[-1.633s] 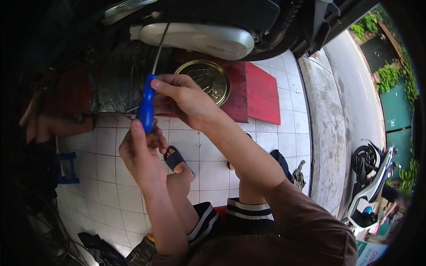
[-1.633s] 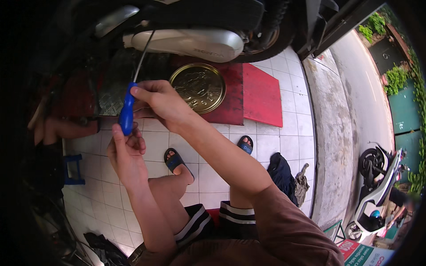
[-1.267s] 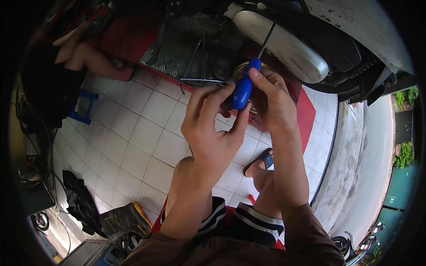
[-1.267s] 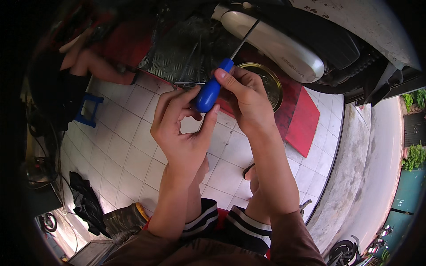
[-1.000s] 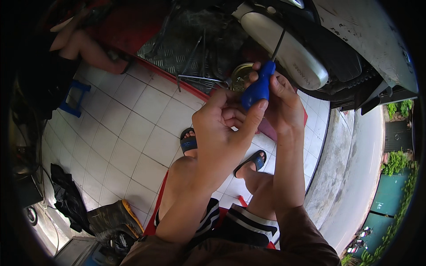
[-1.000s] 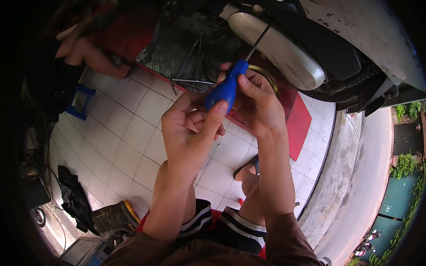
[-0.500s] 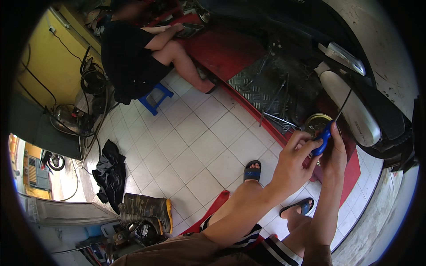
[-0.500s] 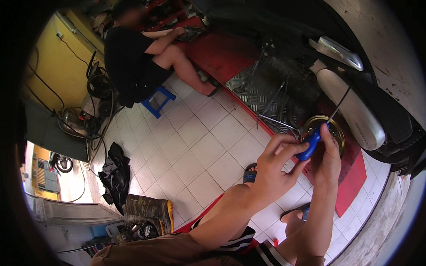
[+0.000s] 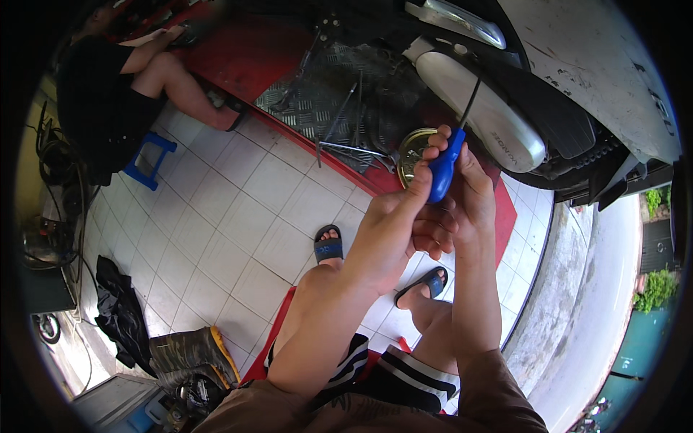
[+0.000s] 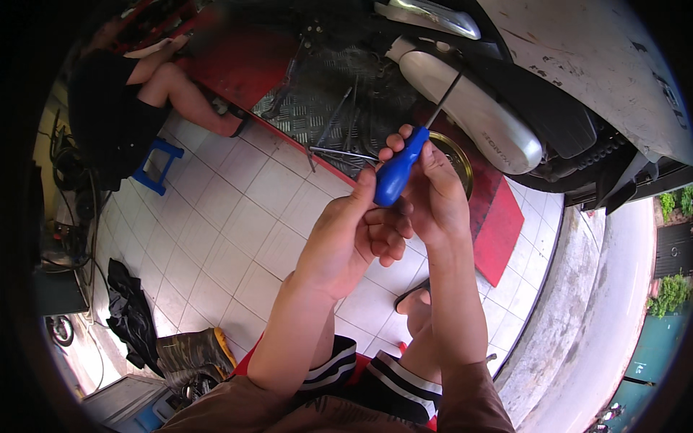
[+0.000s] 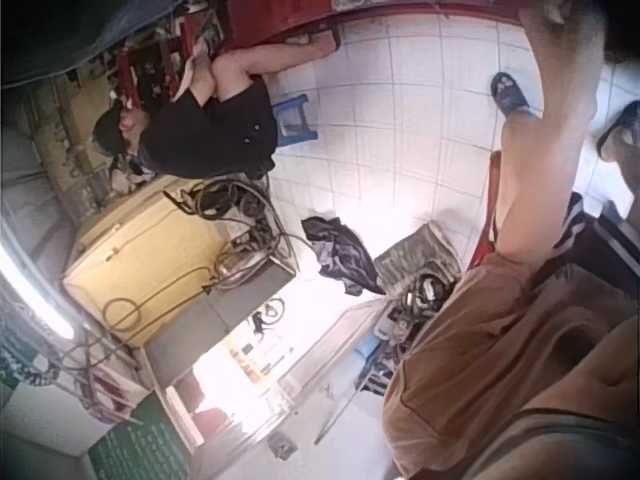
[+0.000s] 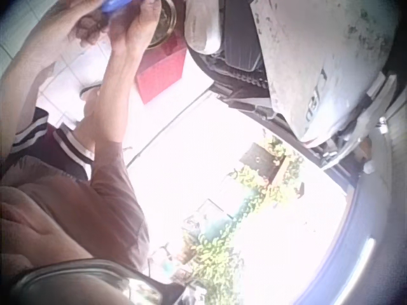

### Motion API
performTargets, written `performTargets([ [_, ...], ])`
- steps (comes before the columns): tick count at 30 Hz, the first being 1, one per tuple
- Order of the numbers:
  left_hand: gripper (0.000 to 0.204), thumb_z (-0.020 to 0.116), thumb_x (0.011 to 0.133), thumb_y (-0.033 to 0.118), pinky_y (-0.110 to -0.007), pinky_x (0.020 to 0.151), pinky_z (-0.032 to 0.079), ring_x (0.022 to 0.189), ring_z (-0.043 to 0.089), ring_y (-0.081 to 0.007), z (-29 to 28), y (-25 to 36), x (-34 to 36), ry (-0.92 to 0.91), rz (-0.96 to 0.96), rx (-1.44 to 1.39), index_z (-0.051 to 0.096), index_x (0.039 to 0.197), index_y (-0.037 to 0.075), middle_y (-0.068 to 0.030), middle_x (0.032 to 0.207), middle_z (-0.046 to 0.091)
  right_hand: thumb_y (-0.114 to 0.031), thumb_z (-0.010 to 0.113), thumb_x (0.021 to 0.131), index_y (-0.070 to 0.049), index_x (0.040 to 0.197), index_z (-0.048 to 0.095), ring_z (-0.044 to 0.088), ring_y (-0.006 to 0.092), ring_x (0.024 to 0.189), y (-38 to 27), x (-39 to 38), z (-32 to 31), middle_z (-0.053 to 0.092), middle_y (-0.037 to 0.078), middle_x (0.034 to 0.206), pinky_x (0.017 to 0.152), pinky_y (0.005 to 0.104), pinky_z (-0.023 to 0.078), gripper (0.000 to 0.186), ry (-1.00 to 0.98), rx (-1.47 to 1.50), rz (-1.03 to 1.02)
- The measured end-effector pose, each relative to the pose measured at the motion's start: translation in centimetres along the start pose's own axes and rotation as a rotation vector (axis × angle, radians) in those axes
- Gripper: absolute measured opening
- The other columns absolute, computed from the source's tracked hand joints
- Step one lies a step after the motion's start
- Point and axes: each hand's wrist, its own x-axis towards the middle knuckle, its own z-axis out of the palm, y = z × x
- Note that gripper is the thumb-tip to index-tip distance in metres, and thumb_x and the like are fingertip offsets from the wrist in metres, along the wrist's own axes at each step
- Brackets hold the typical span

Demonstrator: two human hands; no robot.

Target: The person uses a screwdriver to tighten screws on the side panel of a white scooter. The person is seated on a red stool in a workshop environment, manipulating the tool with both hands to secure the vehicle's bodywork.

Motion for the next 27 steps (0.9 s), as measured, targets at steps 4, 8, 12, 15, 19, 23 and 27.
performTargets([
  [4, 0.052, 0.051, 0.101, 0.048, -0.022, 0.054, 0.045, 0.060, 0.059, -0.0114, -0.1, -0.3, 0.3, 0.015, 0.007, -0.149, 0.062, 0.099, -0.003, -0.0078, 0.075, 0.065, -0.027, 0.059, 0.099, -0.003, 0.124, 0.051, 0.062, 0.0220, 0.103, 0.0, -0.1, 0.2, 0.059, 0.009, 0.113, 0.087, 0.0334, 0.053, 0.036, 0.095, -0.127, 0.000],
  [8, 0.023, 0.066, 0.096, 0.014, -0.025, 0.061, 0.054, 0.072, 0.069, -0.0141, -0.5, -0.5, 0.5, 0.205, 0.497, 0.560, 0.067, 0.100, -0.008, -0.0089, 0.080, 0.069, -0.030, 0.060, 0.099, -0.002, 0.111, 0.062, 0.066, 0.0174, 0.089, -1.0, 0.1, 0.6, 0.066, 0.009, 0.101, 0.069, 0.0280, 0.055, 0.030, 0.298, -0.501, 0.046],
  [12, 0.036, 0.078, 0.076, -0.001, -0.030, 0.067, 0.056, 0.076, 0.072, -0.0233, -0.6, -0.6, 0.5, 0.480, 1.024, 1.300, 0.070, 0.111, 0.000, -0.0128, 0.090, 0.071, -0.032, 0.060, 0.098, -0.001, 0.098, 0.067, 0.066, 0.0160, 0.089, -0.6, 0.1, 0.9, 0.067, 0.008, 0.093, 0.071, 0.0299, 0.054, 0.031, 0.406, -0.558, 0.041],
  [15, 0.043, 0.079, 0.071, -0.001, -0.030, 0.065, 0.056, 0.075, 0.072, -0.0243, -0.6, -0.8, 0.8, 0.443, 1.079, 1.201, 0.070, 0.113, 0.003, -0.0137, 0.093, 0.070, -0.032, 0.059, 0.099, -0.001, 0.104, 0.064, 0.065, 0.0186, 0.093, -0.5, -0.1, 1.1, 0.066, 0.009, 0.096, 0.082, 0.0340, 0.053, 0.031, 0.281, -0.496, -0.035],
  [19, 0.027, 0.080, 0.080, 0.010, -0.023, 0.055, 0.052, 0.063, 0.068, -0.0142, -0.6, -1.0, 1.2, 0.183, 0.739, 0.755, 0.069, 0.101, -0.003, -0.0096, 0.078, 0.069, -0.027, 0.057, 0.099, -0.003, 0.123, 0.050, 0.059, 0.0230, 0.102, -0.8, -0.1, 1.1, 0.060, 0.010, 0.109, 0.091, 0.0366, 0.050, 0.034, 0.090, -0.206, -0.020],
  [23, 0.042, 0.064, 0.095, 0.035, -0.023, 0.052, 0.049, 0.058, 0.064, -0.0128, -0.2, -1.3, 0.8, -0.104, 0.301, 0.288, 0.065, 0.093, -0.007, -0.0092, 0.071, 0.066, -0.021, 0.062, 0.096, -0.004, 0.125, 0.043, 0.055, 0.0227, 0.105, -0.6, 0.2, 0.9, 0.055, 0.008, 0.107, 0.098, 0.0387, 0.045, 0.039, -0.044, 0.062, -0.024],
  [27, 0.074, 0.036, 0.102, 0.058, -0.026, 0.054, 0.052, 0.065, 0.066, -0.0210, -0.5, -1.5, 1.1, -0.249, -0.025, -0.328, 0.057, 0.109, -0.012, -0.0172, 0.086, 0.066, -0.020, 0.066, 0.093, -0.005, 0.122, 0.043, 0.055, 0.0213, 0.099, 0.2, 0.4, 0.5, 0.055, 0.006, 0.103, 0.094, 0.0386, 0.044, 0.040, -0.044, 0.088, -0.100],
])
